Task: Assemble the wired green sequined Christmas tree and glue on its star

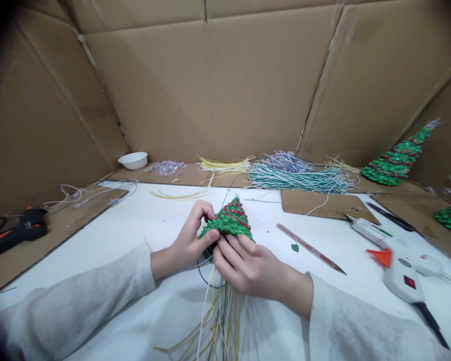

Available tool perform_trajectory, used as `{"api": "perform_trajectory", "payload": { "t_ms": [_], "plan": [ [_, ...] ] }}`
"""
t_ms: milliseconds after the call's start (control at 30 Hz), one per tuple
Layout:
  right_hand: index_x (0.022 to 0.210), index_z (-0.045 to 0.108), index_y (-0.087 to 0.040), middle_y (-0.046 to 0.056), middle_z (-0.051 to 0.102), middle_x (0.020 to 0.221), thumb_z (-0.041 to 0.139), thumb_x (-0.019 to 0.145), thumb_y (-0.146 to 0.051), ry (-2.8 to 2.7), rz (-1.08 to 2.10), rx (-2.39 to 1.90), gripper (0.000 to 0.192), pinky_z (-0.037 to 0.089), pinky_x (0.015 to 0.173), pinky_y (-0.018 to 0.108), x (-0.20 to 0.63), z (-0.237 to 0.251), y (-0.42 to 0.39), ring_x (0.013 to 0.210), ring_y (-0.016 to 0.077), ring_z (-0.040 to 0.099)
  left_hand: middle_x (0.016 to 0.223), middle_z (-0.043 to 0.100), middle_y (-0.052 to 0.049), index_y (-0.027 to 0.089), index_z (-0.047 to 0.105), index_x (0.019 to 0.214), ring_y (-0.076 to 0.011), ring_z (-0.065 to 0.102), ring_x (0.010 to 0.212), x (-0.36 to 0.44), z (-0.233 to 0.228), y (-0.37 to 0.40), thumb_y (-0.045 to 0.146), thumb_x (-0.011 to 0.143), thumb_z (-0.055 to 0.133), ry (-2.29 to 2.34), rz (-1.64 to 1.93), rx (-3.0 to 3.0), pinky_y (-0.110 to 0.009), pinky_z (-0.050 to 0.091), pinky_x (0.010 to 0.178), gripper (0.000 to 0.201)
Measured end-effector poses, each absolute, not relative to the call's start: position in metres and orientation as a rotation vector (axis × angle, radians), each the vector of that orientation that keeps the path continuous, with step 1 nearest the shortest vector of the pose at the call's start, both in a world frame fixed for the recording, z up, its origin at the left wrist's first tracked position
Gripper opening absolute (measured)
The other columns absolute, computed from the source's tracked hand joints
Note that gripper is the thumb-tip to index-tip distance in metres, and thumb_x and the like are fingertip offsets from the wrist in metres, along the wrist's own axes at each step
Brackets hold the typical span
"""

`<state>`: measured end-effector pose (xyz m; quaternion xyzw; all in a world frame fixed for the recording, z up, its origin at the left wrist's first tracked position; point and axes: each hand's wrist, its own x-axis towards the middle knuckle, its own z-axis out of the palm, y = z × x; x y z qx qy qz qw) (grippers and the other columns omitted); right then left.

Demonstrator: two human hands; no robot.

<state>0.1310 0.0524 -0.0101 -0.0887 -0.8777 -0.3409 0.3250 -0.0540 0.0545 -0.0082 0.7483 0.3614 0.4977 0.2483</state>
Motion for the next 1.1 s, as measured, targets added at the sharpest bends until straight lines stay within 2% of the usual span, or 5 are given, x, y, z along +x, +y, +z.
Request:
{"api": "perform_trajectory", "payload": {
  "t_ms": [367,633,867,1100],
  "plan": [
    [0.09,0.068,-0.013,0.007,0.072,0.099,0.046,0.09,-0.016,-2.322,-0.868,-0.24,0.022,0.035,0.087,0.031,0.1314,-0.01,0.0522,0.091,0.016,0.063,0.088,0.04,-0.004,0.02,0.039,0.089,-0.0175,0.038,0.081,-0.052,-0.0094,0.05,0.051,0.086,0.046,1.045,1.331,1.949,-0.033,0.036,0.074,0.032],
    [0.092,0.068,-0.013,0.007,0.072,0.1,0.041,0.091,-0.015,-2.327,-0.887,-0.256,0.027,0.035,0.089,0.031,0.1314,-0.0114,0.0515,0.094,0.0163,0.063,0.088,0.033,-0.003,0.021,0.034,0.088,-0.0178,0.034,0.081,-0.0526,-0.0068,0.0551,0.051,0.088,0.041,0.931,1.278,1.977,-0.033,0.035,0.075,0.031],
    [0.092,0.068,-0.013,0.008,0.072,0.098,0.046,0.089,-0.016,-2.326,-0.859,-0.266,0.022,0.033,0.092,0.031,0.1306,-0.0111,0.0505,0.092,0.016,0.064,0.09,0.035,-0.004,0.021,0.033,0.087,-0.0191,0.036,0.084,-0.0531,-0.0086,0.0575,0.053,0.088,0.038,0.938,1.279,2.036,-0.035,0.037,0.078,0.032],
    [0.093,0.068,-0.011,0.008,0.072,0.095,0.042,0.091,-0.013,-2.324,-0.851,-0.27,0.026,0.034,0.09,0.031,0.1294,-0.0105,0.05,0.091,0.0159,0.064,0.089,0.035,-0.004,0.021,0.033,0.087,-0.0187,0.036,0.085,-0.0526,-0.011,0.0589,0.05,0.089,0.038,0.918,1.317,2.058,-0.034,0.036,0.078,0.03]
  ]
}}
